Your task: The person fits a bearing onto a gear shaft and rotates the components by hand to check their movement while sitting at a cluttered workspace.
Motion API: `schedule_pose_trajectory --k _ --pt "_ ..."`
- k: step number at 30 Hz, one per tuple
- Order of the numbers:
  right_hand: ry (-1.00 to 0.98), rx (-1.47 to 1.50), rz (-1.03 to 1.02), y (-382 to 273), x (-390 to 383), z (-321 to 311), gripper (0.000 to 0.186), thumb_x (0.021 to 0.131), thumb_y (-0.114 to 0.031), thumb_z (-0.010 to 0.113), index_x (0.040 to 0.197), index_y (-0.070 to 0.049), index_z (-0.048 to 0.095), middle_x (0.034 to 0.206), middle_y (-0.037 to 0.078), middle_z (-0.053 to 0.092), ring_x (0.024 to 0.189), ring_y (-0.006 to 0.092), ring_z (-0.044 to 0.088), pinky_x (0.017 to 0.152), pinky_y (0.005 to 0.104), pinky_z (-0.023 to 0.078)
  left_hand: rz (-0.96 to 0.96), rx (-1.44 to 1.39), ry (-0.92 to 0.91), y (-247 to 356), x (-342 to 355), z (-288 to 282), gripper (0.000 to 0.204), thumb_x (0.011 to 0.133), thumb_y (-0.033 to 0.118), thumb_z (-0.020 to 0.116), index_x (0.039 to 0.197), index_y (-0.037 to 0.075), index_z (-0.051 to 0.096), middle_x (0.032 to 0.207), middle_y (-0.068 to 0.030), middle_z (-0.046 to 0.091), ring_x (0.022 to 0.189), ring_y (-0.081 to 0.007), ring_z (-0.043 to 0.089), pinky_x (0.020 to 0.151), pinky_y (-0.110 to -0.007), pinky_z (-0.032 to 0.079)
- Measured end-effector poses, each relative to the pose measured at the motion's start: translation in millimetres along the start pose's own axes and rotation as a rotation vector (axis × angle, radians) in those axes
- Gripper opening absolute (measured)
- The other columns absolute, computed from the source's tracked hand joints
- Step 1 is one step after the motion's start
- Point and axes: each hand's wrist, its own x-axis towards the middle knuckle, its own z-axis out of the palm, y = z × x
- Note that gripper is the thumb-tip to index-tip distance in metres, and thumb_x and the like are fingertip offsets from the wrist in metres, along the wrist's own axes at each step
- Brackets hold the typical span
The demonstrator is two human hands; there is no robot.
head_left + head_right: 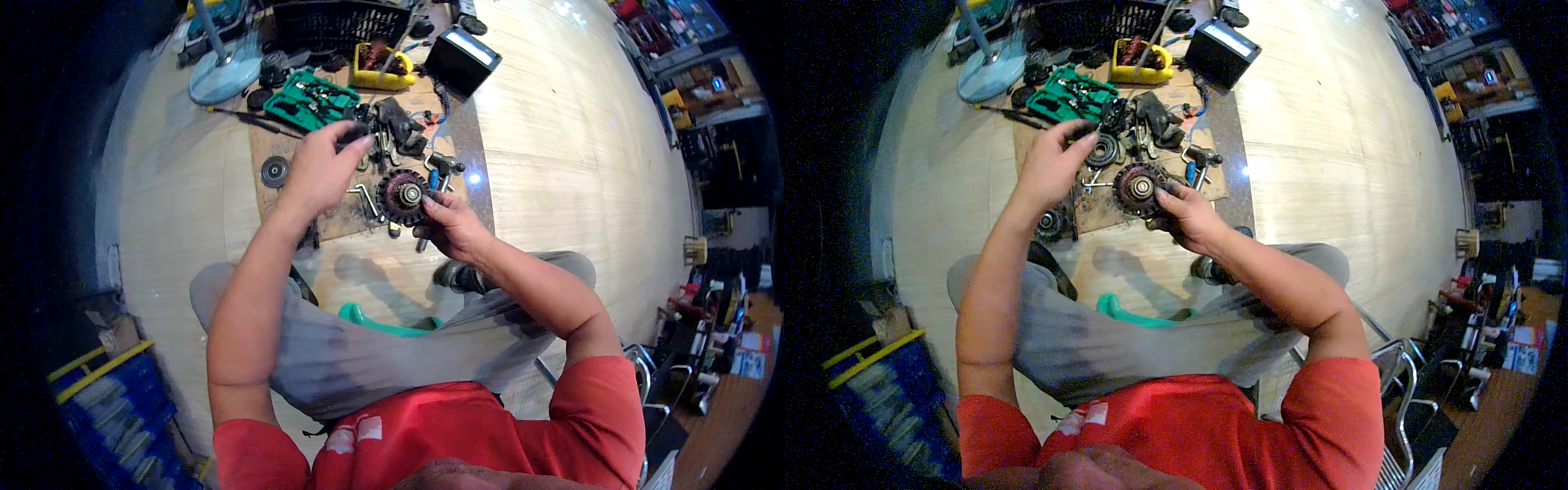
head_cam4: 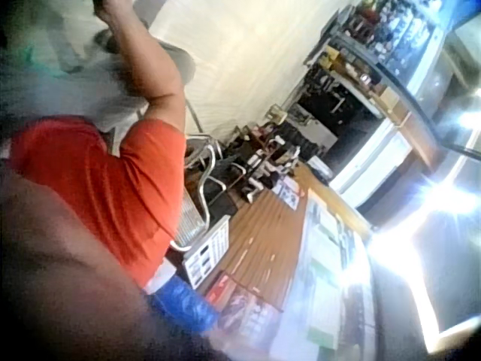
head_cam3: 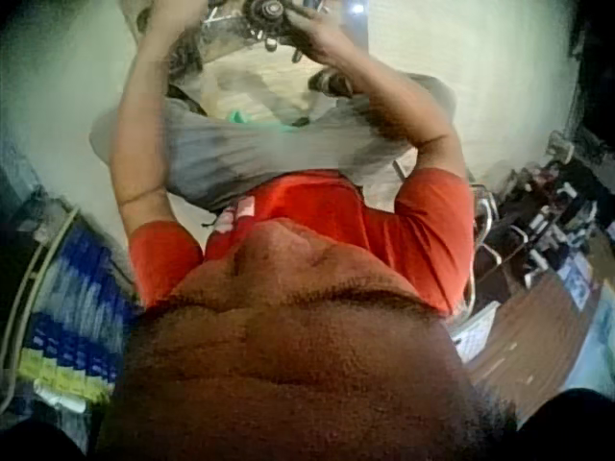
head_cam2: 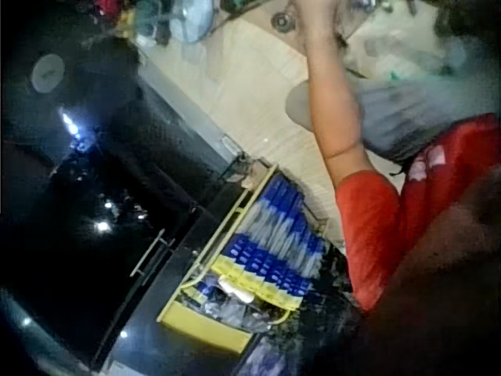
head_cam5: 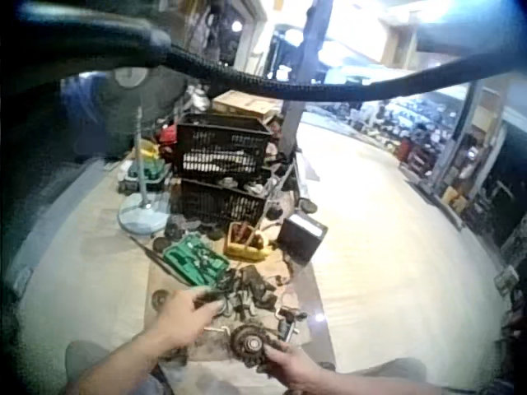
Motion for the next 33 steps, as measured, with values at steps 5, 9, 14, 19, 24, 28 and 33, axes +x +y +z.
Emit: schedule_pose_trajectory --k 5,9,14,19,24,28,33 --pt "-0.019 0.080 -0.150 -5.2 -17.0 -9.9 0.042 0.091 -0.019 0.060 0.130 -0.008 0.047 0.113 0.004 0.062 0.096 0.0146 0.061 0.074 0.0302 0.055 -0.339 -0.971 -0.002 -15.8 -32.7 48.7 0.028 0.096 0.019 0.053 0.118 0.002 0.057 0.098 -0.0074 0.066 0.087 -0.0156 0.064 0.073 -0.028 0.053" --pt "-0.092 0.117 -0.166 1.8 -2.7 -15.3 0.044 0.090 -0.019 0.062 0.130 -0.006 0.047 0.114 0.006 0.062 0.096 0.0149 0.062 0.073 0.0288 0.055 -0.394 -0.947 0.031 -17.4 -56.9 73.8 0.029 0.099 0.019 0.046 0.123 0.004 0.051 0.097 -0.0037 0.060 0.084 -0.0119 0.060 0.070 -0.027 0.049" --pt "-0.015 0.123 -0.089 5.8 -5.6 -21.1 0.032 0.091 -0.017 0.061 0.120 -0.004 0.053 0.109 0.004 0.063 0.090 0.0139 0.061 0.070 0.0285 0.053 -0.351 -0.951 -0.033 -24.1 -60.3 78.3 0.033 0.098 0.015 0.047 0.130 0.004 0.047 0.094 0.0001 0.059 0.080 -0.0075 0.056 0.065 -0.022 0.044" --pt "0.023 0.087 -0.056 9.3 5.6 -26.8 0.029 0.090 -0.016 0.063 0.115 -0.002 0.057 0.099 0.004 0.065 0.084 0.0125 0.060 0.068 0.0272 0.051 -0.289 -0.929 -0.074 -33.9 -57.9 89.7 0.041 0.093 0.011 0.055 0.131 0.000 0.043 0.111 -0.0067 0.059 0.093 -0.0120 0.058 0.076 -0.024 0.046" --pt "0.091 -0.084 -0.027 17.2 10.2 -27.8 0.026 0.091 -0.015 0.062 0.111 0.001 0.059 0.096 0.006 0.066 0.080 0.0108 0.059 0.066 0.0274 0.050 -0.306 -0.870 -0.088 -52.9 -61.5 94.3 0.049 0.088 0.007 0.062 0.131 -0.005 0.042 0.122 -0.0121 0.055 0.107 -0.0175 0.056 0.092 -0.029 0.047" --pt "0.071 -0.047 0.042 19.7 16.1 -24.3 0.027 0.094 -0.023 0.057 0.106 0.000 0.061 0.092 0.005 0.066 0.078 0.0122 0.060 0.067 0.0278 0.051 -0.343 -0.852 -0.049 -63.6 -63.8 90.1 0.049 0.088 0.008 0.062 0.131 -0.005 0.041 0.123 -0.0125 0.054 0.111 -0.0175 0.054 0.092 -0.030 0.047" --pt "0.058 0.098 0.089 26.5 22.5 -24.3 0.037 0.098 -0.035 0.049 0.102 -0.001 0.061 0.091 0.006 0.066 0.077 0.0153 0.062 0.067 0.0312 0.054 -0.381 -0.876 -0.007 -65.6 -66.4 87.7 0.047 0.089 0.007 0.060 0.131 -0.002 0.042 0.122 -0.0116 0.055 0.109 -0.0177 0.055 0.091 -0.030 0.047"
